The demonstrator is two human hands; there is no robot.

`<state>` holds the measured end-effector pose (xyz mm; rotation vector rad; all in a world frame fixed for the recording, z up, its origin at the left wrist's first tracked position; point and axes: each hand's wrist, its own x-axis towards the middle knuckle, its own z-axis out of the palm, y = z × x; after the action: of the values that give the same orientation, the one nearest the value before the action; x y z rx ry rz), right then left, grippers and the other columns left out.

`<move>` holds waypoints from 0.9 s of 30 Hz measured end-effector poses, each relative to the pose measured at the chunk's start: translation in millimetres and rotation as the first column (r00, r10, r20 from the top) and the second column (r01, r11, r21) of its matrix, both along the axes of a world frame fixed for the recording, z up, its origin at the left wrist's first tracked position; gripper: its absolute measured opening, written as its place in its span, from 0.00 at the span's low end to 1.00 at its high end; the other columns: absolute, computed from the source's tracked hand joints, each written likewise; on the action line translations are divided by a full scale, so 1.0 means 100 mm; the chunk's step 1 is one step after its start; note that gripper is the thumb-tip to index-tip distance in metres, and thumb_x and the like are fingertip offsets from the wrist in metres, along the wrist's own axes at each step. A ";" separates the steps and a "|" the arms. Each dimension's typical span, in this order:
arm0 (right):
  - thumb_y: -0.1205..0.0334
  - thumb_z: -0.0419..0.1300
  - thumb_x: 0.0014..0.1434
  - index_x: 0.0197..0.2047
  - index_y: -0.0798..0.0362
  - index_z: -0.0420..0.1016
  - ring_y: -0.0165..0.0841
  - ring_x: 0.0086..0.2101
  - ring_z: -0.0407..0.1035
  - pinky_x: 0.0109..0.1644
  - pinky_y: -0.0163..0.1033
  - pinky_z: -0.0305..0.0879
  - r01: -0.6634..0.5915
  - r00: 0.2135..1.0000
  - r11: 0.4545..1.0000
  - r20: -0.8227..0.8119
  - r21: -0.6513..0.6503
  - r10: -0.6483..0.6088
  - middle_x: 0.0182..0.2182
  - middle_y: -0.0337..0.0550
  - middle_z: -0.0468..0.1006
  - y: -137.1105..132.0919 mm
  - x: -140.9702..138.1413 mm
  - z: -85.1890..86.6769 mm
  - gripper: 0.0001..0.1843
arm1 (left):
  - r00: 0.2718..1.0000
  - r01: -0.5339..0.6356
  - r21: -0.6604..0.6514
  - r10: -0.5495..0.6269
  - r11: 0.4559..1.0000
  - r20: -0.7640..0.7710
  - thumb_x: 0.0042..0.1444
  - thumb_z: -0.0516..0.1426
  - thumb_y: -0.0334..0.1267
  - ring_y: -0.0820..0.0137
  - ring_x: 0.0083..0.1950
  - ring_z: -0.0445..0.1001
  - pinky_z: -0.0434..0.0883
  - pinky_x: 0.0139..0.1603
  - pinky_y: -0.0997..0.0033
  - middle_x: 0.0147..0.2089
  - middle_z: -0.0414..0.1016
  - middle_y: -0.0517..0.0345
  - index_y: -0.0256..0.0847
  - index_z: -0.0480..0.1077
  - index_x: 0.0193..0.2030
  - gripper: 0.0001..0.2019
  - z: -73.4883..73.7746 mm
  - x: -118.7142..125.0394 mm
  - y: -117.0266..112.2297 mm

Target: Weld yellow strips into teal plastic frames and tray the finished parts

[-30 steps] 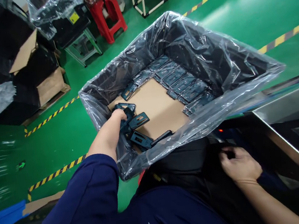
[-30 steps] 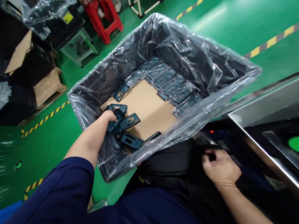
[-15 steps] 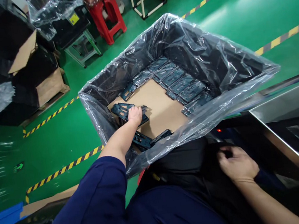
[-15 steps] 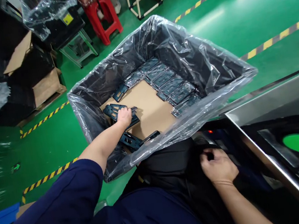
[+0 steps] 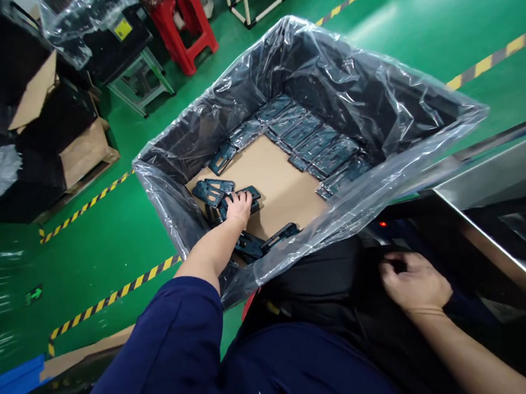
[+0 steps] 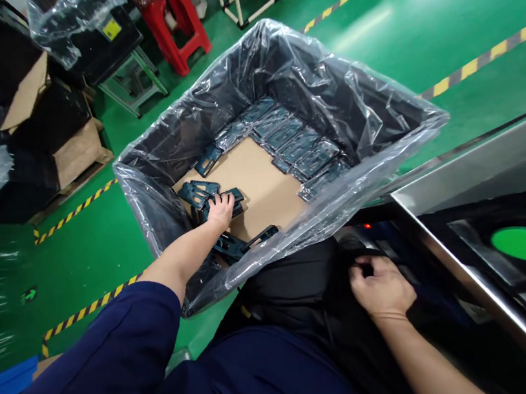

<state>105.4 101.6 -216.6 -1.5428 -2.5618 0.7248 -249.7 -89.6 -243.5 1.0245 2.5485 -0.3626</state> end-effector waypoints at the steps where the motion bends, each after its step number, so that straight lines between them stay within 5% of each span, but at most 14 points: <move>1: 0.56 0.55 0.50 0.34 0.51 0.76 0.42 0.41 0.70 0.45 0.46 0.66 -0.005 1.000 1.000 -0.004 0.008 0.005 0.38 0.47 0.77 0.00 0.01 0.00 0.12 | 1.000 -0.009 -0.002 0.009 1.000 0.013 0.52 0.61 0.34 0.41 0.70 0.49 0.47 0.68 0.40 0.69 0.53 0.32 0.36 0.49 0.71 0.41 0.02 -0.05 0.01; 5: 0.56 0.55 0.51 0.35 0.53 0.77 0.43 0.39 0.70 0.43 0.46 0.66 0.003 1.000 0.999 0.010 0.047 -0.004 0.37 0.49 0.77 -0.03 0.02 -0.01 0.14 | 0.994 -0.073 -0.014 0.074 0.997 0.084 0.47 0.63 0.36 0.48 0.63 0.63 0.60 0.64 0.53 0.63 0.62 0.36 0.37 0.54 0.67 0.40 0.12 -0.39 0.03; 8: 0.55 0.55 0.51 0.36 0.54 0.78 0.44 0.39 0.70 0.41 0.46 0.66 0.014 0.999 0.999 0.044 0.046 -0.016 0.38 0.50 0.77 -0.05 0.02 0.00 0.16 | 0.986 -0.138 -0.005 0.138 0.990 0.091 0.47 0.63 0.39 0.48 0.63 0.63 0.61 0.63 0.54 0.62 0.62 0.36 0.37 0.54 0.66 0.40 0.16 -0.56 -0.01; 11: 0.55 0.55 0.50 0.37 0.54 0.78 0.45 0.41 0.71 0.42 0.46 0.66 0.015 0.998 1.000 0.055 0.024 -0.017 0.39 0.51 0.77 -0.05 0.02 0.01 0.16 | 0.981 -0.179 0.027 0.176 0.984 0.084 0.47 0.65 0.39 0.47 0.66 0.59 0.57 0.66 0.51 0.64 0.60 0.35 0.37 0.51 0.68 0.43 0.14 -0.56 -0.03; 15: 0.56 0.55 0.49 0.37 0.54 0.78 0.45 0.41 0.70 0.43 0.47 0.66 0.023 0.998 1.000 0.058 0.005 -0.023 0.39 0.50 0.77 -0.03 0.01 0.02 0.16 | 0.963 -0.254 0.074 0.245 0.964 0.109 0.52 0.61 0.31 0.50 0.66 0.59 0.55 0.67 0.52 0.63 0.61 0.34 0.34 0.54 0.65 0.34 0.14 -0.50 0.01; 20: 0.56 0.55 0.50 0.36 0.55 0.78 0.44 0.41 0.70 0.45 0.47 0.66 0.038 0.997 0.999 0.066 -0.011 -0.037 0.39 0.51 0.77 -0.03 0.00 0.03 0.16 | 0.905 -0.376 0.122 0.335 0.918 0.263 0.47 0.65 0.31 0.48 0.64 0.64 0.60 0.65 0.53 0.62 0.64 0.32 0.31 0.59 0.60 0.33 0.28 -0.53 0.14; 24: 0.55 0.55 0.50 0.37 0.54 0.79 0.44 0.41 0.70 0.44 0.46 0.65 0.029 0.996 0.999 0.085 -0.021 -0.027 0.40 0.51 0.77 -0.03 -0.03 0.05 0.17 | 0.758 -0.450 0.106 0.317 0.887 0.570 0.45 0.67 0.35 0.53 0.58 0.72 0.70 0.58 0.60 0.55 0.74 0.44 0.37 0.67 0.54 0.28 0.44 -0.43 0.23; 27: 0.56 0.56 0.50 0.37 0.55 0.79 0.44 0.40 0.70 0.43 0.46 0.65 0.037 0.995 0.999 0.091 -0.023 -0.034 0.40 0.50 0.77 -0.02 -0.04 0.05 0.16 | 0.478 -0.450 -0.023 0.262 0.893 0.838 0.45 0.67 0.36 0.59 0.46 0.79 0.77 0.47 0.62 0.45 0.80 0.54 0.40 0.73 0.48 0.21 0.47 -0.23 0.25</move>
<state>101.5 99.2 -211.4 -1.6618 -2.5907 0.7009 -272.9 -64.9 -196.1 0.4704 1.8189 0.4432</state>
